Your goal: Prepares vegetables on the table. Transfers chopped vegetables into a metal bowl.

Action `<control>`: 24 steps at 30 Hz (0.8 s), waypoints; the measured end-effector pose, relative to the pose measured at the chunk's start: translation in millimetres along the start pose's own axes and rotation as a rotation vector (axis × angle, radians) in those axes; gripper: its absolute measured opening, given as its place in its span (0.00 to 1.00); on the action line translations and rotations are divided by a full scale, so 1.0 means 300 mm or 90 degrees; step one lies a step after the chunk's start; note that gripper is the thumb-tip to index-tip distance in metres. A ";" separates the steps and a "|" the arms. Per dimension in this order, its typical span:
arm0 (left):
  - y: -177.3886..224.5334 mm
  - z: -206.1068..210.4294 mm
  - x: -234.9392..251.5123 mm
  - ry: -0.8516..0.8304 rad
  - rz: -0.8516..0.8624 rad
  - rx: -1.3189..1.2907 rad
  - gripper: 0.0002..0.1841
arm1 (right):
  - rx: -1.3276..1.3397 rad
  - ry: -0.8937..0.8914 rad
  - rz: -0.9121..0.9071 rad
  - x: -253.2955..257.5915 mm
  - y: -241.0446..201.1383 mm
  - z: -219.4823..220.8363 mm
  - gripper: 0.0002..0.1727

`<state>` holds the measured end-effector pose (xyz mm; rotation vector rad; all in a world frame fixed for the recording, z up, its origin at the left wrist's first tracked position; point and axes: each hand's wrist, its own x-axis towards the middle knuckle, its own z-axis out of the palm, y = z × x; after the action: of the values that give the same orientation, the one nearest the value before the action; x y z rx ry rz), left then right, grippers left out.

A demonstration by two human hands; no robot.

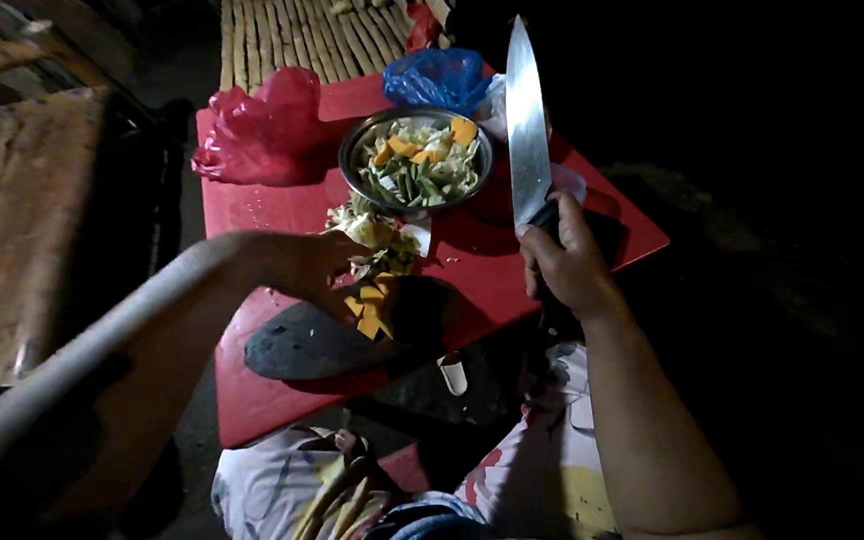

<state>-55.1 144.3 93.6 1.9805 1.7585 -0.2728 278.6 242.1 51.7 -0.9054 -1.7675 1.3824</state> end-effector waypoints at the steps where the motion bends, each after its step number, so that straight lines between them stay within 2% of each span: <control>1: 0.064 0.012 -0.028 -0.022 -0.056 -0.022 0.56 | 0.003 -0.002 -0.004 -0.002 -0.003 0.006 0.19; 4: 0.094 0.113 -0.041 -0.003 -0.093 0.000 0.55 | 0.011 -0.011 -0.006 0.000 -0.001 0.026 0.17; 8: 0.081 0.226 -0.013 0.102 -0.101 0.025 0.50 | 0.008 -0.012 0.001 0.008 0.009 0.047 0.17; 13: 0.096 0.287 -0.020 0.213 -0.102 0.008 0.39 | 0.007 0.001 0.024 0.018 0.019 0.045 0.18; 19: 0.089 0.313 -0.021 0.286 -0.164 -0.001 0.23 | 0.004 0.007 0.043 0.019 0.014 0.032 0.19; 24: 0.093 0.345 -0.038 0.365 -0.155 -0.017 0.16 | 0.015 0.007 0.039 0.015 0.008 0.024 0.18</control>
<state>-13.2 83.6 14.9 1.9457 2.3415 0.2716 270.2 242.9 48.6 -0.9600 -1.7240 1.4315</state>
